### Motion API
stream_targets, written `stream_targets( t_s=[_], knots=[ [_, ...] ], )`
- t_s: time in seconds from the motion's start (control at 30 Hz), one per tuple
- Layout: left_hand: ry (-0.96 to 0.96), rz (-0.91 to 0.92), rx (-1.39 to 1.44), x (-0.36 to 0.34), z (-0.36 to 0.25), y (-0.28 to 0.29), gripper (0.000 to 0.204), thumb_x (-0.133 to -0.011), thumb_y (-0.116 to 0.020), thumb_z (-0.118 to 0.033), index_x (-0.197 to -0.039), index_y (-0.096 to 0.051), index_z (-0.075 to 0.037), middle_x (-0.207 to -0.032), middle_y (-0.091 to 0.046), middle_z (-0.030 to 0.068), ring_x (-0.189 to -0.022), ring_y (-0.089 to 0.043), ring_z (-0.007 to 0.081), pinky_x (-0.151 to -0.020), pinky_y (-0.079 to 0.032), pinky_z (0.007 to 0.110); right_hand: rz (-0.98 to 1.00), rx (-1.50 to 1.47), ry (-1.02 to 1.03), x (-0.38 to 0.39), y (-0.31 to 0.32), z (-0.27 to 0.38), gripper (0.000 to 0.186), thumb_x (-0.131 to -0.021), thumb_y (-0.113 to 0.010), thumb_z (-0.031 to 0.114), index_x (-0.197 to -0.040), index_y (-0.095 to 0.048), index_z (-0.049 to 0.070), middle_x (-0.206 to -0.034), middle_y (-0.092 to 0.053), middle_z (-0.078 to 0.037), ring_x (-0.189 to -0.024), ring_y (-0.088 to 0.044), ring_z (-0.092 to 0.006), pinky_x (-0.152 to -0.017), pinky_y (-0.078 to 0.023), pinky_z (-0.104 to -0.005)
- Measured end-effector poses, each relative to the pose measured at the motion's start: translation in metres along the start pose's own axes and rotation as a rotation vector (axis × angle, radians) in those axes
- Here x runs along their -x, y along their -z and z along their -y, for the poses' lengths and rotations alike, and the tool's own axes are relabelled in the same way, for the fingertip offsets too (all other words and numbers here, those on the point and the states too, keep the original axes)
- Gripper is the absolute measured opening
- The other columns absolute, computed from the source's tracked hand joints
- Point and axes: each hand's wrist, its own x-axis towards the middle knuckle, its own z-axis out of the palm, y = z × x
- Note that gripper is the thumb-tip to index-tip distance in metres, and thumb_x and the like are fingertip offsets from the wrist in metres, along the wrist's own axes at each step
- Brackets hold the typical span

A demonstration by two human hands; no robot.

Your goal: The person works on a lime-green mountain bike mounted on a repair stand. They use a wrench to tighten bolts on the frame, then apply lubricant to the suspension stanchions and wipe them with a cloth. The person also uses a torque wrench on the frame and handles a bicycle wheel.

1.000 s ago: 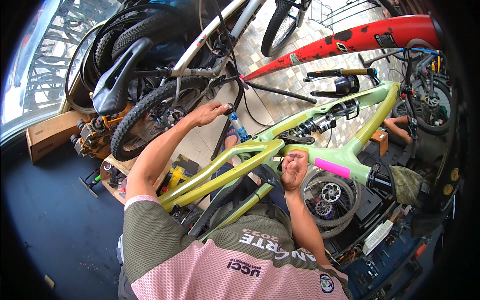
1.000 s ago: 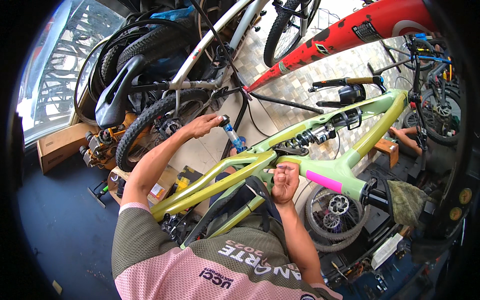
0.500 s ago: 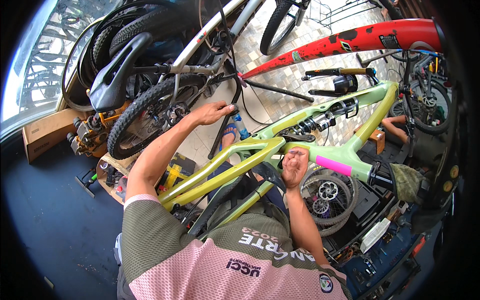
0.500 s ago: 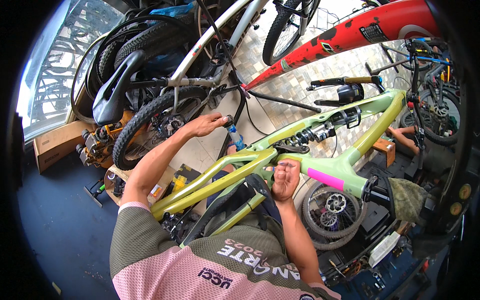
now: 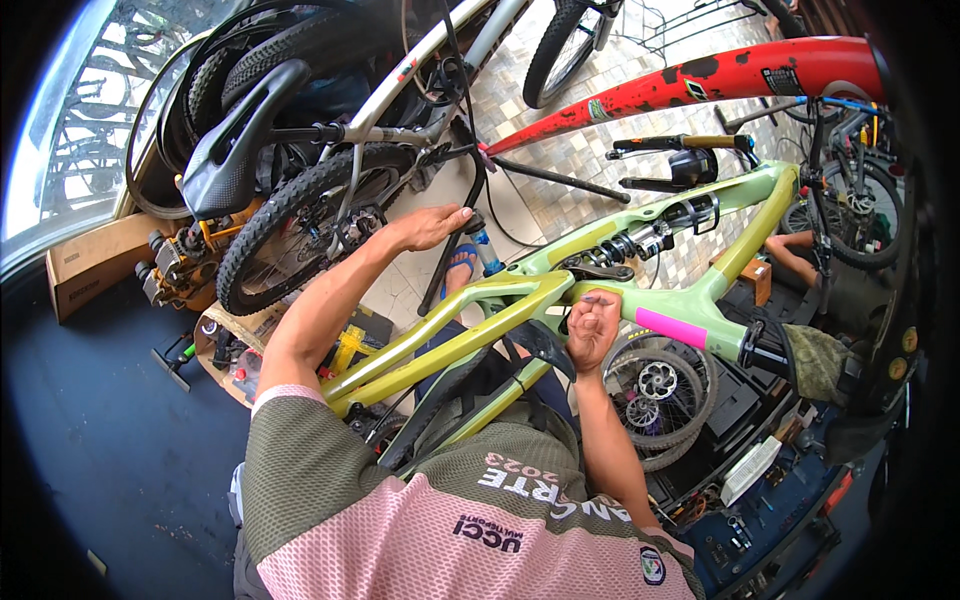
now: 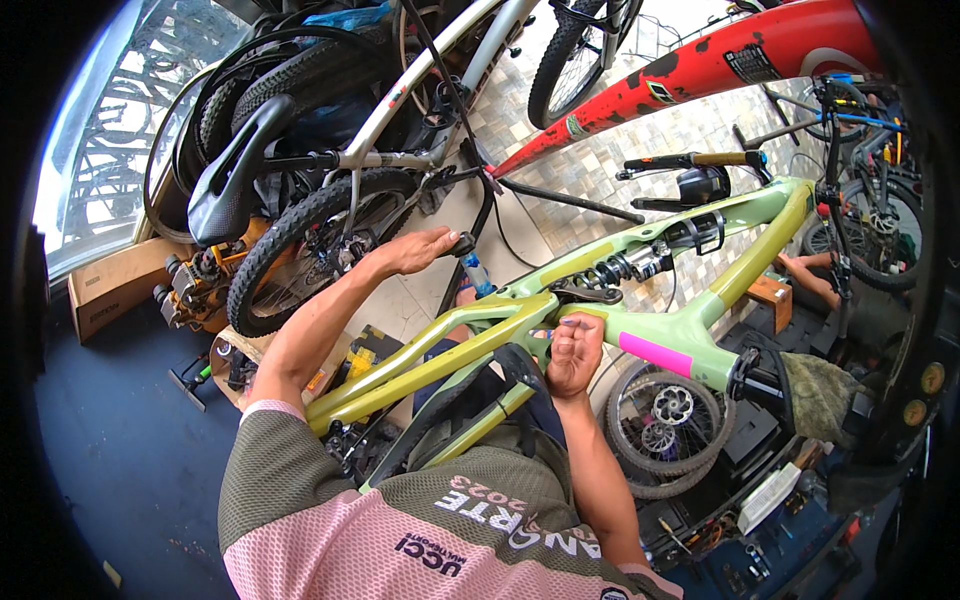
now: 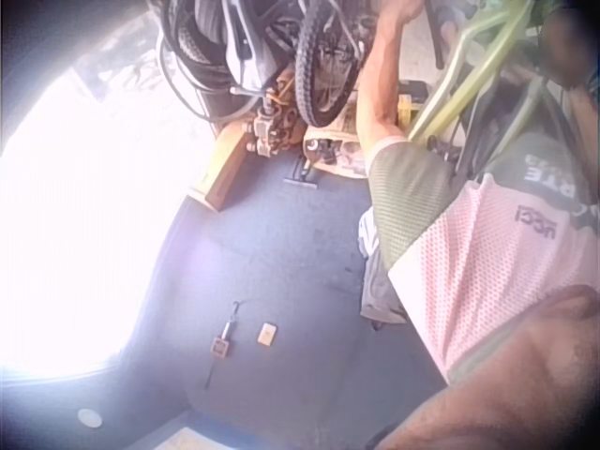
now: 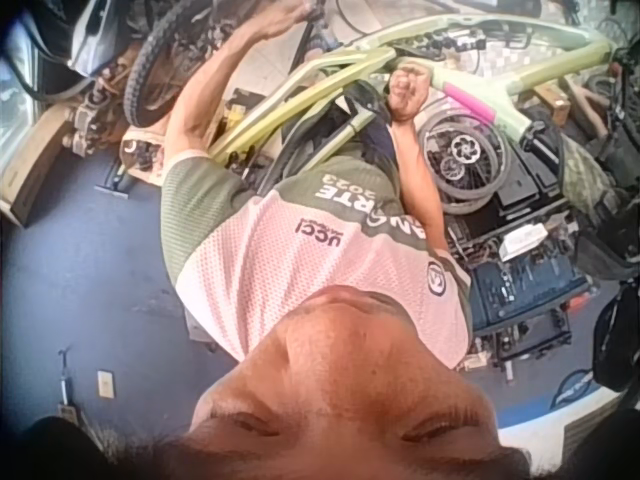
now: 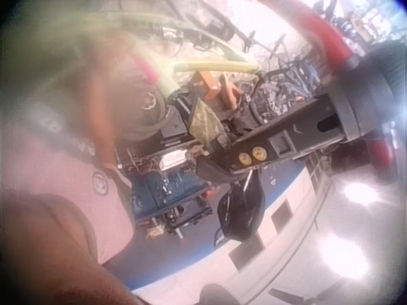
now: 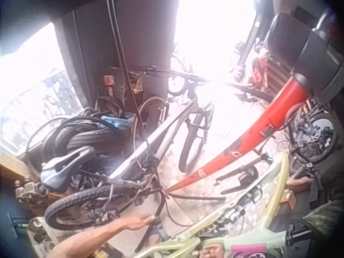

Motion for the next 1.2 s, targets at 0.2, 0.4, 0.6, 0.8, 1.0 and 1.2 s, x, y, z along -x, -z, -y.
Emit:
stream_targets(
  t_s=[0.2, 0.4, 0.6, 0.8, 1.0, 1.2],
  knots=[
    [0.044, 0.051, 0.031, 0.003, -0.008, -0.005, 0.078, -0.112, -0.025, -0.069, -0.127, -0.061, -0.002, -0.118, -0.068, 0.0256, -0.116, -0.065, 0.0419, -0.102, -0.048, 0.048, 0.009, -0.005, 0.008, -0.001, -0.002, 0.003, 0.067, -0.101, -0.069, 0.060, -0.123, -0.045, 0.002, -0.080, -0.049, -0.001, -0.069, -0.046, -0.0087, -0.076, -0.057, -0.0335],
    [0.023, 0.103, 0.034, -0.001, -0.003, -0.026, 0.077, -0.112, -0.026, -0.070, -0.130, -0.060, -0.003, -0.121, -0.068, 0.0276, -0.119, -0.064, 0.0439, -0.104, -0.047, 0.049, 0.006, 0.011, 0.013, 0.000, 0.001, 0.000, 0.069, -0.100, -0.070, 0.060, -0.123, -0.045, 0.001, -0.080, -0.049, -0.001, -0.069, -0.046, -0.0084, -0.076, -0.056, -0.0313],
    [0.052, 0.168, 0.078, 0.008, -0.008, -0.053, 0.075, -0.112, -0.026, -0.070, -0.128, -0.056, -0.003, -0.118, -0.067, 0.0275, -0.117, -0.064, 0.0451, -0.101, -0.047, 0.052, 0.000, 0.012, 0.022, 0.000, -0.001, 0.001, 0.069, -0.099, -0.070, 0.060, -0.123, -0.045, 0.000, -0.080, -0.051, -0.002, -0.068, -0.048, -0.0088, -0.076, -0.056, -0.0318],
    [0.094, 0.185, 0.073, 0.009, -0.014, -0.054, 0.072, -0.112, -0.026, -0.069, -0.127, -0.054, -0.005, -0.116, -0.067, 0.0270, -0.116, -0.064, 0.0458, -0.100, -0.047, 0.052, -0.005, 0.034, 0.012, -0.001, -0.002, 0.004, 0.070, -0.099, -0.070, 0.061, -0.124, -0.045, 0.001, -0.077, -0.053, -0.002, -0.063, -0.052, -0.0095, -0.076, -0.056, -0.0328],
    [0.107, 0.202, 0.063, 0.010, -0.017, -0.056, 0.069, -0.113, -0.027, -0.067, -0.128, -0.054, -0.005, -0.122, -0.067, 0.0272, -0.120, -0.063, 0.0456, -0.103, -0.046, 0.052, 0.005, 0.022, 0.013, -0.001, -0.001, 0.003, 0.071, -0.099, -0.070, 0.062, -0.124, -0.046, 0.001, -0.074, -0.051, 0.000, -0.062, -0.050, -0.0089, -0.074, -0.055, -0.0315],
    [0.108, 0.212, 0.072, 0.010, -0.016, -0.060, 0.067, -0.113, -0.027, -0.066, -0.129, -0.053, -0.007, -0.121, -0.067, 0.0267, -0.120, -0.063, 0.0448, -0.103, -0.046, 0.053, 0.007, 0.030, 0.028, -0.001, 0.000, 0.001, 0.069, -0.099, -0.070, 0.061, -0.125, -0.046, 0.002, -0.072, -0.048, 0.001, -0.063, -0.045, -0.0072, -0.074, -0.055, -0.0313]
  ],
)
